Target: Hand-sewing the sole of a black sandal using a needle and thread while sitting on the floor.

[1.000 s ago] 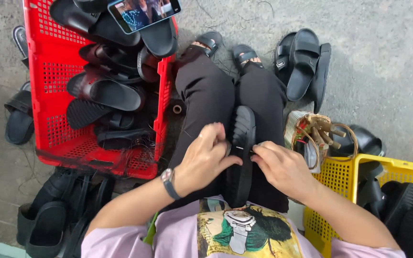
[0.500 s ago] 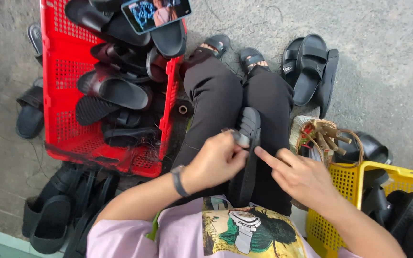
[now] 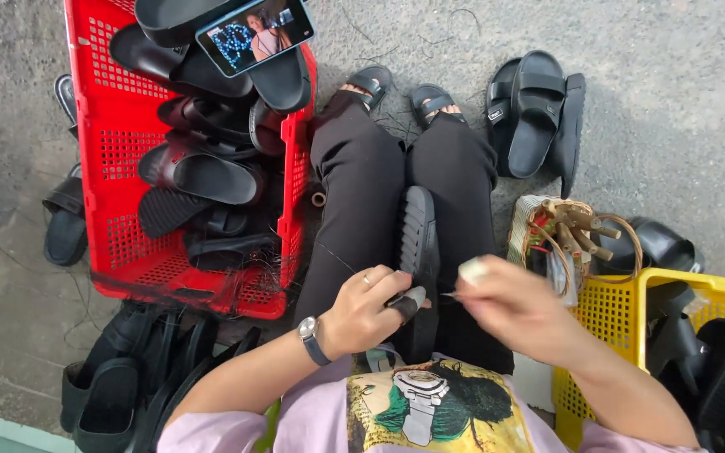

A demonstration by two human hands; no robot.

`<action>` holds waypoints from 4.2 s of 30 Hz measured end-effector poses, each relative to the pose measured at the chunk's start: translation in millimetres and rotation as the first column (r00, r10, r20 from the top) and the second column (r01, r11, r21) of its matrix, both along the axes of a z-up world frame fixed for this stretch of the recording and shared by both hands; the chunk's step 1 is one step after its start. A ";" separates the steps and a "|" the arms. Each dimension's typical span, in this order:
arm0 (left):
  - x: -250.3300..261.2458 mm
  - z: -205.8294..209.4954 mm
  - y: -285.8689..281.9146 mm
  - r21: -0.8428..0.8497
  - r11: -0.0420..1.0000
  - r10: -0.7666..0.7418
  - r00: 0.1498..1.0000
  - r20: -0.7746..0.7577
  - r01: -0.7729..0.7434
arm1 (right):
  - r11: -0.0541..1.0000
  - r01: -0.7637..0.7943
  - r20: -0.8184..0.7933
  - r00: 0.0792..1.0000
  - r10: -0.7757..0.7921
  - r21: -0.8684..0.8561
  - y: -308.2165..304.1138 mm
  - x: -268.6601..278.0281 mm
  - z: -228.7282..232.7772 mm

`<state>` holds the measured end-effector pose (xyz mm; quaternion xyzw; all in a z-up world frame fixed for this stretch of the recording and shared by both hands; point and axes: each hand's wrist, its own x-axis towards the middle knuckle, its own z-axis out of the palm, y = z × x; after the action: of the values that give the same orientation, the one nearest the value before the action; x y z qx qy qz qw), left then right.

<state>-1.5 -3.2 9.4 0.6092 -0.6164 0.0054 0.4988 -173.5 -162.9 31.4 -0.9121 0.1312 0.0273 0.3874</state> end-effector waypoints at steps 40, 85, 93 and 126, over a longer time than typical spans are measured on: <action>43.8 -1.9 -6.7 0.420 0.907 0.081 0.984 -0.161 -0.006 | 0.947 -0.048 0.100 0.992 0.084 -0.319 -1.3 18.3 -12.1; 8.4 -7.4 -5.3 0.004 0.999 -0.050 0.999 0.000 0.050 | 0.986 0.011 0.029 1.000 -0.006 -0.165 2.4 14.0 -4.2; 10.6 0.2 -2.9 -0.044 0.999 -0.006 0.998 -0.059 0.004 | 0.243 0.263 0.072 0.525 -0.848 0.934 -29.6 -15.7 -2.5; 69.7 31.0 -55.9 -0.046 0.888 -0.229 0.354 -0.907 0.458 | 0.770 0.301 0.043 0.919 -0.391 0.563 1.2 30.1 -10.5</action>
<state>68.1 -59.1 40.4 0.4239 -0.3685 -0.4891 0.6673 -143.3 -161.7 20.9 -0.7225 0.2529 -0.0806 0.6384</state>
